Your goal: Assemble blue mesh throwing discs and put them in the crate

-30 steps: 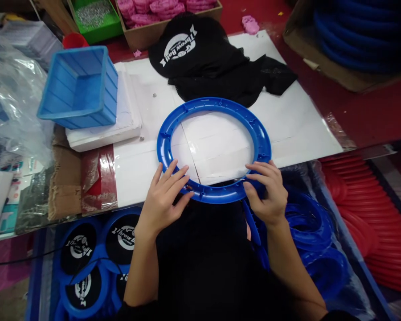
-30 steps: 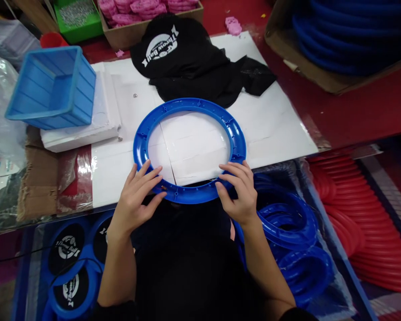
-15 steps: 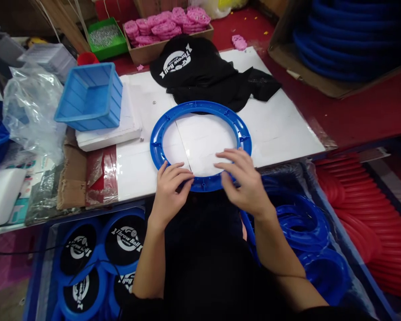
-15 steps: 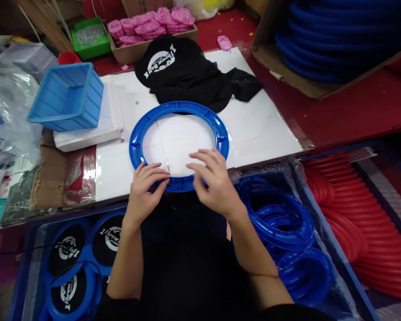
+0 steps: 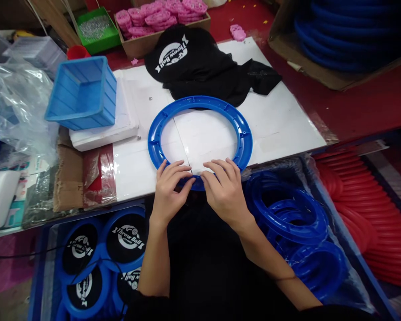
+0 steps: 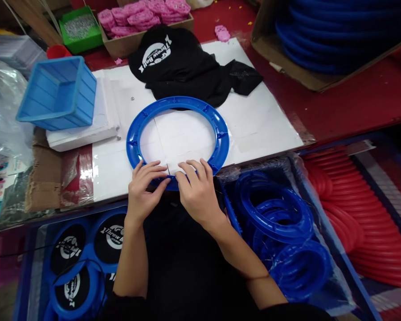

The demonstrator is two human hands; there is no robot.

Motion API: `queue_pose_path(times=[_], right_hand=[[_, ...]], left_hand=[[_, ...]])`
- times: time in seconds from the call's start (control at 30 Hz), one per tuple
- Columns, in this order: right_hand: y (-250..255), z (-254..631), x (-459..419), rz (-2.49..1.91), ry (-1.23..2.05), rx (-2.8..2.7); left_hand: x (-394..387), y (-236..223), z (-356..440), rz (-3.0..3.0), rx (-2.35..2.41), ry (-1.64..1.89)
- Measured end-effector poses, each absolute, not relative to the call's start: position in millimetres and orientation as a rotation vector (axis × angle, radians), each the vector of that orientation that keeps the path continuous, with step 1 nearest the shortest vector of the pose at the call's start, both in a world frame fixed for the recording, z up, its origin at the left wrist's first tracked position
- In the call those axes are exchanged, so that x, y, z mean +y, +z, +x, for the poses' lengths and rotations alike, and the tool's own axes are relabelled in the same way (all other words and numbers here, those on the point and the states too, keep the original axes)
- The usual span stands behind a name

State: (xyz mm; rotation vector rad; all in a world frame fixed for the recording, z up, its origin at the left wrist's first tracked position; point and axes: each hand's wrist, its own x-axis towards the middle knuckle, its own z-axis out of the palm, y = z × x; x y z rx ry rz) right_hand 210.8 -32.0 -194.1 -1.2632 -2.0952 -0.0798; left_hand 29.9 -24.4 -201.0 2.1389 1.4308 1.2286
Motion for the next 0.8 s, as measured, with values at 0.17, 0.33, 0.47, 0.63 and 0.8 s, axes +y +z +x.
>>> queue_pose_path(times=[0.17,0.33,0.47,0.63,0.8], right_hand=[[-191,205,-40,-1.304,-0.104,-2.041],[-189,202,-44,-1.356,-0.082,-2.046],[-189,200,-44,-1.379,-0.072,-2.037],[-185,197,-42,-1.438,-0.092,-1.995],[-181,191,-43,-1.497,-0.055,-1.981]], left_hand=[[-24,-203,28,2.168,1.388,1.247],[-25,-204,26,2.204,1.389,1.215],[-24,-203,28,2.214,1.388,1.211],[-24,-201,35,2.174,1.456,1.231],[-25,-199,41,2.119,1.496,1.255]])
